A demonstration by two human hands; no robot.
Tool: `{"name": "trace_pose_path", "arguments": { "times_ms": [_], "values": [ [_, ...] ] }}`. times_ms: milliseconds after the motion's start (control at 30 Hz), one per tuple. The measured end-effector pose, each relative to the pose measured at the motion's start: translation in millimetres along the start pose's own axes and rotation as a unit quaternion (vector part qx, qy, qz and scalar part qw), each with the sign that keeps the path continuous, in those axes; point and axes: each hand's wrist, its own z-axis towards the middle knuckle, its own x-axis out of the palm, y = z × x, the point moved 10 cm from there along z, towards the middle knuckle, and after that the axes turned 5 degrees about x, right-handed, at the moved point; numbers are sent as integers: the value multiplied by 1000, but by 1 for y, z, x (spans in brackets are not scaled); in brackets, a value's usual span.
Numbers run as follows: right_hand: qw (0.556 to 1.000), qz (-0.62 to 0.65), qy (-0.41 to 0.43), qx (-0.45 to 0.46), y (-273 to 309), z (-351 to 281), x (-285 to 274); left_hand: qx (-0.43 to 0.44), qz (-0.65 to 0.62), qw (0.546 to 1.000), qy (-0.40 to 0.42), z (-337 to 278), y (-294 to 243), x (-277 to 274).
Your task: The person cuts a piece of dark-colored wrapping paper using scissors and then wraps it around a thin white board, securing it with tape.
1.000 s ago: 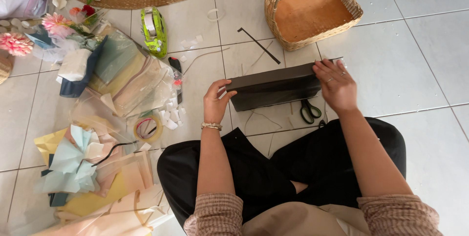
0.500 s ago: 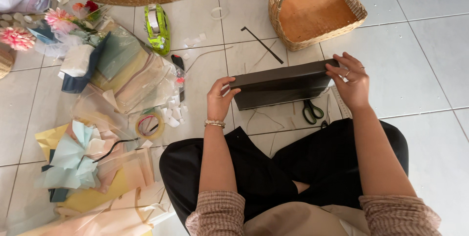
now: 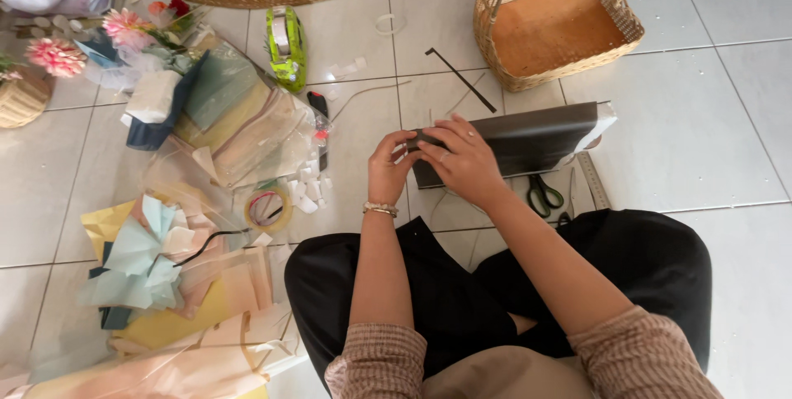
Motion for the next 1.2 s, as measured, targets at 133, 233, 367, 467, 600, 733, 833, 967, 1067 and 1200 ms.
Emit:
{"name": "trace_pose_path", "arguments": {
  "times_ms": [133,233,367,467,600,733,833,967,1067,1200],
  "values": [
    [997,-21,53,-56,0,1,23,-2,-5,1000,-1,-1,1,0],
    [996,55,59,-30,-3,12,16,3,-18,1000,1,3,-1,-1],
    [989,24,138,-50,-16,0,28,-9,-29,1000,7,4,5,1],
    [986,45,160,-29,-24,-1,24,-24,-31,999,14,4,6,0],
    [983,46,179,8,-42,-1,8,-42,-30,999,18,4,2,-1],
    [981,46,186,31,-62,-3,-13,-45,-35,998,20,3,5,1],
    [980,46,189,38,-75,-4,-26,-48,-28,998,23,4,3,0],
    [975,55,204,67,-96,-6,-45,-45,-29,998,27,5,1,0],
    [972,60,210,81,-106,-8,-58,-44,-29,998,28,4,4,1],
    [971,29,221,84,-123,-12,-72,-44,-27,998,29,4,2,0]
  ]
}}
